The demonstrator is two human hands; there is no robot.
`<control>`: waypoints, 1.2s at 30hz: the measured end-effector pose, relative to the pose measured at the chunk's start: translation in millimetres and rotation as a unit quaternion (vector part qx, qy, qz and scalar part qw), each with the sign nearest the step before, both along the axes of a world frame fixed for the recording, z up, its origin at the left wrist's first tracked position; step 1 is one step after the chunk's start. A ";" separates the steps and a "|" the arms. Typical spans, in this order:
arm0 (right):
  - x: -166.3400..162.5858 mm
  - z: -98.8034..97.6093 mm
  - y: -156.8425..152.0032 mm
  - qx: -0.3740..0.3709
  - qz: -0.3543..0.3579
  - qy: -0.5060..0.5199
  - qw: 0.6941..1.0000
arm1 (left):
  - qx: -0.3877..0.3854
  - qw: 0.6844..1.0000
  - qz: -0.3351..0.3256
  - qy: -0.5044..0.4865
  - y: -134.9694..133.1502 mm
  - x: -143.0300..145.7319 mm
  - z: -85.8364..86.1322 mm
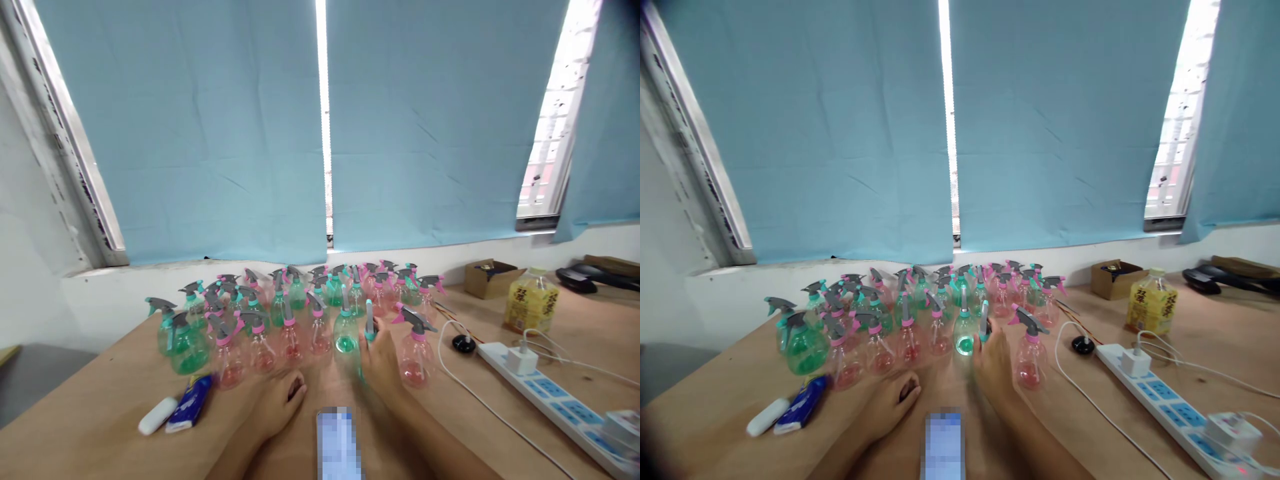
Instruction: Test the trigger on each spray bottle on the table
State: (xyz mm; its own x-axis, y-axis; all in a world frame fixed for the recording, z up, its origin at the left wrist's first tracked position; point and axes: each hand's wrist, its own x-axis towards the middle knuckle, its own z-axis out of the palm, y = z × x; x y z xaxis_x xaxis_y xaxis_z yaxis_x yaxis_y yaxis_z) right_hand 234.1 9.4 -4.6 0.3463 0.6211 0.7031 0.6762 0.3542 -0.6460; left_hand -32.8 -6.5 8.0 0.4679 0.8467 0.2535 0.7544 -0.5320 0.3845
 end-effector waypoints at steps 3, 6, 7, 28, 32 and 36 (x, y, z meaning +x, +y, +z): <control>-0.6 -4.1 3.5 -0.014 -0.022 -0.016 1.000 | -0.001 1.000 0.002 0.000 -1.2 0.4 2.2; 1.6 -5.6 5.8 -0.023 -0.030 -0.024 0.999 | -0.003 1.000 0.000 -0.007 -2.0 0.7 3.4; 2.7 -6.3 6.3 -0.022 -0.030 -0.026 0.999 | -0.002 1.000 -0.002 -0.009 -2.0 0.7 3.4; 15.4 -34.9 27.3 0.010 -0.032 -0.062 0.998 | -0.002 1.000 0.000 -0.011 0.2 -0.3 -2.0; 19.7 -38.7 33.2 -0.001 -0.030 -0.058 0.998 | -0.002 1.000 0.000 -0.010 -0.4 -0.2 -0.8; 20.1 -42.8 37.1 -0.030 -0.031 -0.052 0.998 | 0.006 1.000 0.000 -0.010 -0.5 -0.4 -1.1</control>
State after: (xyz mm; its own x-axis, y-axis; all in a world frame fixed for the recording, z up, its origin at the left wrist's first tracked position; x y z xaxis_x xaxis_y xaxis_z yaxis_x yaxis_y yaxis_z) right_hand 254.2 46.5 -47.4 0.3127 0.6433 0.6988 0.7603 0.2715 -0.5901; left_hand -33.1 -6.9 6.9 0.4623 0.8438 0.2726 0.7472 -0.5362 0.3926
